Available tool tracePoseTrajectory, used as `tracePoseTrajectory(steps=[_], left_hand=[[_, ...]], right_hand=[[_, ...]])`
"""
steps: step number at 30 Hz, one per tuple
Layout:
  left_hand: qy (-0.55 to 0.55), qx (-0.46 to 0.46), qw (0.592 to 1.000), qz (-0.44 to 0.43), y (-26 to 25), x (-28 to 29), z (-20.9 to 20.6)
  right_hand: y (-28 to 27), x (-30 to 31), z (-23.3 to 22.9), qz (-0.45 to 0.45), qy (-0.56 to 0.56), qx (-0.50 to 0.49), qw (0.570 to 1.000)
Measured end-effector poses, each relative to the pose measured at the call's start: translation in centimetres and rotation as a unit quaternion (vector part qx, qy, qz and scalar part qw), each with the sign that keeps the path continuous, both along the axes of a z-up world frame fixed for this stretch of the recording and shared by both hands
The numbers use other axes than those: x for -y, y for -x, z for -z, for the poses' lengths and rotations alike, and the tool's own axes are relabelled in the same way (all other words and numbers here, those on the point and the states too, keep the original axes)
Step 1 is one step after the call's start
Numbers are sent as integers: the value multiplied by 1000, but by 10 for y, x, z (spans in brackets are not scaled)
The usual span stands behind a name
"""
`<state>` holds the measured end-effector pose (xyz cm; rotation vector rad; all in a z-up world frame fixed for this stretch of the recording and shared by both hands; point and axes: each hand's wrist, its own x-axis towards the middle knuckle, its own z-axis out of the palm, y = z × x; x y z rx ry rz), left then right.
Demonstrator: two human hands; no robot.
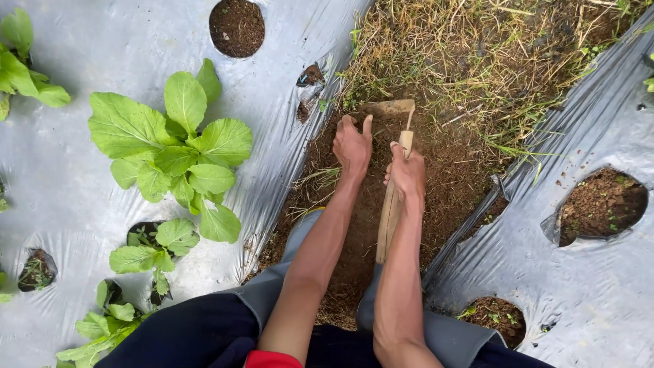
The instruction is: The person walks between rows of young leafy plants growing through plastic mulch, then squats and uses a small hand hoe to scrape and remove weeds from the soil strip between the rows. The person repeatedly scrapes the soil surface and gathers the loosened weeds by hand.
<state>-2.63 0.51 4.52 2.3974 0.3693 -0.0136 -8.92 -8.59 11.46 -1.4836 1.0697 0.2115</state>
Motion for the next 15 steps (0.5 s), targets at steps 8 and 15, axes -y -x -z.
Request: tracePoseTrajectory(steps=[8,15], left_hand=[[-8,14,999,42,-13,-2,42],[99,-134,986,8,-5,-1,64]], right_hand=[[-5,5,3,25,-34,-21,999],[-38,35,-2,-65,-30,-86,994]])
